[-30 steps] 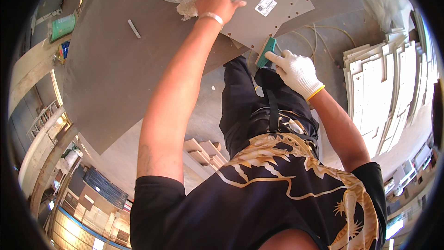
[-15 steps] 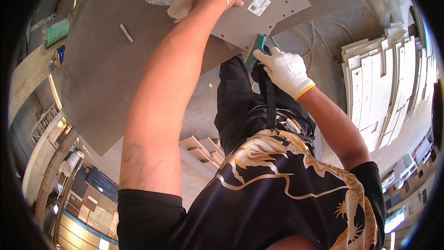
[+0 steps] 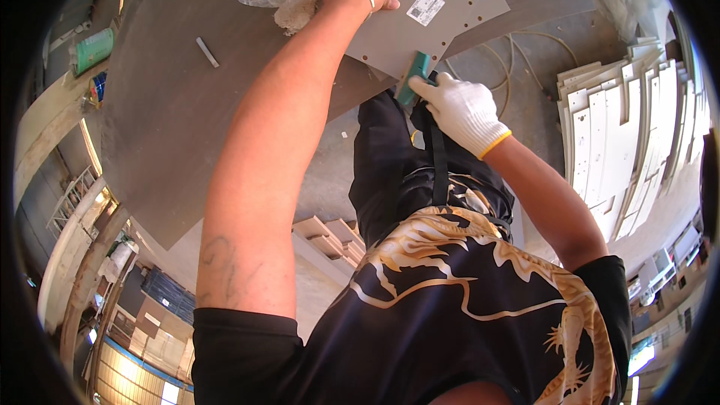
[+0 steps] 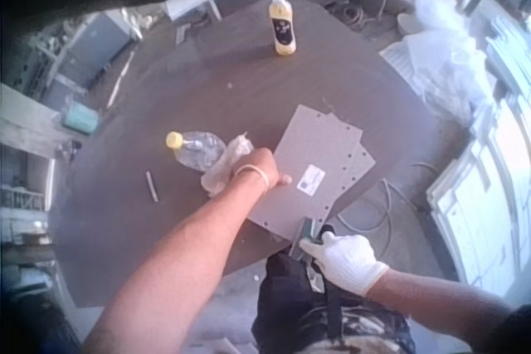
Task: The person wipes a long gray panel with a cloth, then uses a scraper tool to remove residue from smaller gray panels. They repeatedly wipe and scrape the panels, handling them one at a time on a workbench in a workshop.
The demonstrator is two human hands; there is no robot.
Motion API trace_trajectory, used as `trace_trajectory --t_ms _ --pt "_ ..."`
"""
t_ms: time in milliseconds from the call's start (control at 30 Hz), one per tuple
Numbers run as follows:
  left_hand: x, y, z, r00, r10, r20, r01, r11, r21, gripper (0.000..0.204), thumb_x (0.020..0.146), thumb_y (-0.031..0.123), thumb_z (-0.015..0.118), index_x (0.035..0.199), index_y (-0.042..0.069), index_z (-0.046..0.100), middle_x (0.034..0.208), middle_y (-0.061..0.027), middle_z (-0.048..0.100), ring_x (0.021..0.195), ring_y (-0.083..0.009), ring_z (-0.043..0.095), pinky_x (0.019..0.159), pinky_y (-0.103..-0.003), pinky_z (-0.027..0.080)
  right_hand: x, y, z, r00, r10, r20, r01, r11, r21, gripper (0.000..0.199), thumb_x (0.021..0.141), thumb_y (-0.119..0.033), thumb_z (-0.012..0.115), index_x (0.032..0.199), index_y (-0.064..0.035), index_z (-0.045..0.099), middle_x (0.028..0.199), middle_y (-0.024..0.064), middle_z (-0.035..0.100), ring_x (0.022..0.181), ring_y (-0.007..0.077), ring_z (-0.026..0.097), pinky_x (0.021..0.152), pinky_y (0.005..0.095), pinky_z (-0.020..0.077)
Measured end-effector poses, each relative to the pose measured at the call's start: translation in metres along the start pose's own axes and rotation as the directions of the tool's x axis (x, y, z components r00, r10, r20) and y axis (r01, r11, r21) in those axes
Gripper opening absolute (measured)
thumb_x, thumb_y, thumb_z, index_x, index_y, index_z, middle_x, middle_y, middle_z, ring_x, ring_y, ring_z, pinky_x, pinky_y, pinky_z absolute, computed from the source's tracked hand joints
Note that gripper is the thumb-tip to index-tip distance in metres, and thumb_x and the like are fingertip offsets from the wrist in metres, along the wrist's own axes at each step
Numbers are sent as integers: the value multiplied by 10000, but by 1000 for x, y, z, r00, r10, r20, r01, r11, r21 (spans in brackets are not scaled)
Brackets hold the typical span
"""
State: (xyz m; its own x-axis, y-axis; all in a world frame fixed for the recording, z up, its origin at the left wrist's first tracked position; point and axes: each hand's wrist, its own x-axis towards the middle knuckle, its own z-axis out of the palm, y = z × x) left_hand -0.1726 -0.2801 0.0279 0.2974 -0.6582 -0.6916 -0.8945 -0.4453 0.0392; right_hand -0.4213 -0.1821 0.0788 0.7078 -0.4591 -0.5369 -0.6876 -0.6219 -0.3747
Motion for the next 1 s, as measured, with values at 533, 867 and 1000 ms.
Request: trace_trajectory --t_ms 533,867,1000 --pt "-31 1 -30 999 -28 33 32 990 -139 688 849 506 897 1307 14 756 1354 -214 741 1282 -353 710 1076 -459 559 24 -13 1 1000 -17 -24 17 1000 10 340 995 -218 653 1334 -239 647 991 137 686 862 330 765 689 476 600" --pt "-28 1 -29 999 -39 20 42 990 -133 692 838 514 904 1291 11 762 1347 -215 745 1273 -353 716 1063 -466 563 42 -30 -8 999 41 -3 -41 999 -24 379 986 -184 655 1357 -258 670 1018 149 713 876 338 775 707 464 605" --pt "-19 -2 -21 998 -26 54 33 988 -148 698 846 528 891 1296 12 759 1347 -218 744 1280 -351 713 1068 -464 560 52 -32 -5 987 -100 -126 107 993 52 390 1003 -181 626 1381 -273 659 1055 145 716 891 335 780 734 474 618"
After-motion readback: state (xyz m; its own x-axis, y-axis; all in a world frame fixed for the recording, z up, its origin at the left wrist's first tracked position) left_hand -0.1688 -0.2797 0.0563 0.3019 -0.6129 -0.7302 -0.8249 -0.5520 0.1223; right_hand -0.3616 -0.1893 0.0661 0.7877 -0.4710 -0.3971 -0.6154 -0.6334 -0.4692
